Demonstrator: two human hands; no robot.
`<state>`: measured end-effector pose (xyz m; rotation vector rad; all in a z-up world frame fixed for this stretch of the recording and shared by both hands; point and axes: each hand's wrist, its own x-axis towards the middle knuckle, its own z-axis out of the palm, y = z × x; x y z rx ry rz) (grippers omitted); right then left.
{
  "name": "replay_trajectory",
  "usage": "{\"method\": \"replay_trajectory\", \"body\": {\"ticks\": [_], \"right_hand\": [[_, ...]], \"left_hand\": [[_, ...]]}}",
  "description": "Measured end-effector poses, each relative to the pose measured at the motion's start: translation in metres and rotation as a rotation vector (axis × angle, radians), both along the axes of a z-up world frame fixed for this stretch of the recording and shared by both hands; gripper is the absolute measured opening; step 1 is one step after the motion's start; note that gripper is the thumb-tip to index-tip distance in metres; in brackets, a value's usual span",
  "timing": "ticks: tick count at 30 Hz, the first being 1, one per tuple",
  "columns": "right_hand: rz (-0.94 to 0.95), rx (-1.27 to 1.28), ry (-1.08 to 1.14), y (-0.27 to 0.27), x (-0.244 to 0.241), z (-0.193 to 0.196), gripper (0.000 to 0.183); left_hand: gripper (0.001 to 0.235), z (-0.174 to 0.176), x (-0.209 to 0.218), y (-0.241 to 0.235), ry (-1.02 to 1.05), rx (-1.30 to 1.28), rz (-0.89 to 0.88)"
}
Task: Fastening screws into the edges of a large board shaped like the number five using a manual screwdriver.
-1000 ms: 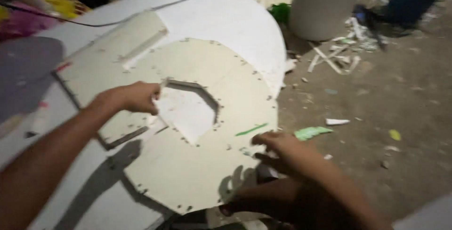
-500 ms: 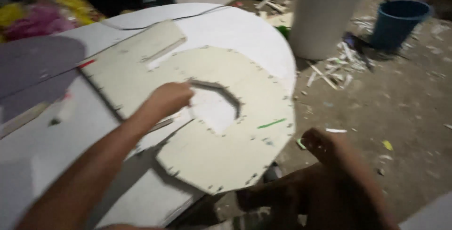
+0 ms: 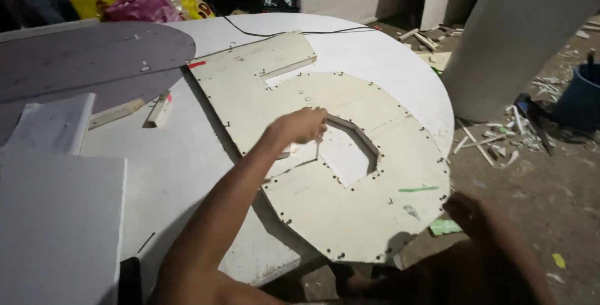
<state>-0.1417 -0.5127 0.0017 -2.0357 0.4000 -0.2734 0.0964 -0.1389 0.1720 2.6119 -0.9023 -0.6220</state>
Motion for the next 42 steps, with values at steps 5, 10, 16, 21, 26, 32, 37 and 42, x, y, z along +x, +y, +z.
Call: {"method": "replay_trajectory", "body": {"ticks": [5, 10, 16, 21, 26, 32, 37, 42], "right_hand": [[0.211, -0.601, 0.055, -0.025, 0.003, -0.011, 0.010], [0.241, -0.704, 0.082, -0.044, 0.009, -0.038, 0.012], [-0.145, 0.542, 0.259, -0.102, -0.007, -0.087, 0.031], [-0.037, -0.017, 0.475, -0.082, -0.016, -0.038, 0.024], [0.133, -0.465, 0.539, -0.115, -0.015, -0.070, 0.043], [0.022, -0.328, 0.479, -0.106, -0.023, -0.062, 0.013], [0.080, -0.686, 0.660, -0.076, -0.019, -0.022, 0.016], [0.098, -0.625, 0.523, -0.112, -0.027, -0.069, 0.024]], "left_hand": [[0.044, -0.045, 0.013, -0.015, -0.538, 0.030, -0.032], [0.064, -0.042, 0.008, -0.026, -0.689, 0.250, 0.197], [0.029, -0.022, -0.009, 0.010, 0.036, -0.335, 0.074], [0.017, -0.025, -0.015, 0.015, -0.011, -0.367, 0.078], [0.037, -0.084, 0.006, 0.001, -0.807, -0.386, 0.119], [0.039, -0.068, 0.008, 0.004, -1.014, -0.258, 0.129], [0.041, -0.044, -0.008, 0.021, 0.178, -0.725, -0.017], [0.030, -0.061, 0.000, 0.016, -0.307, -0.585, 0.144]]}}
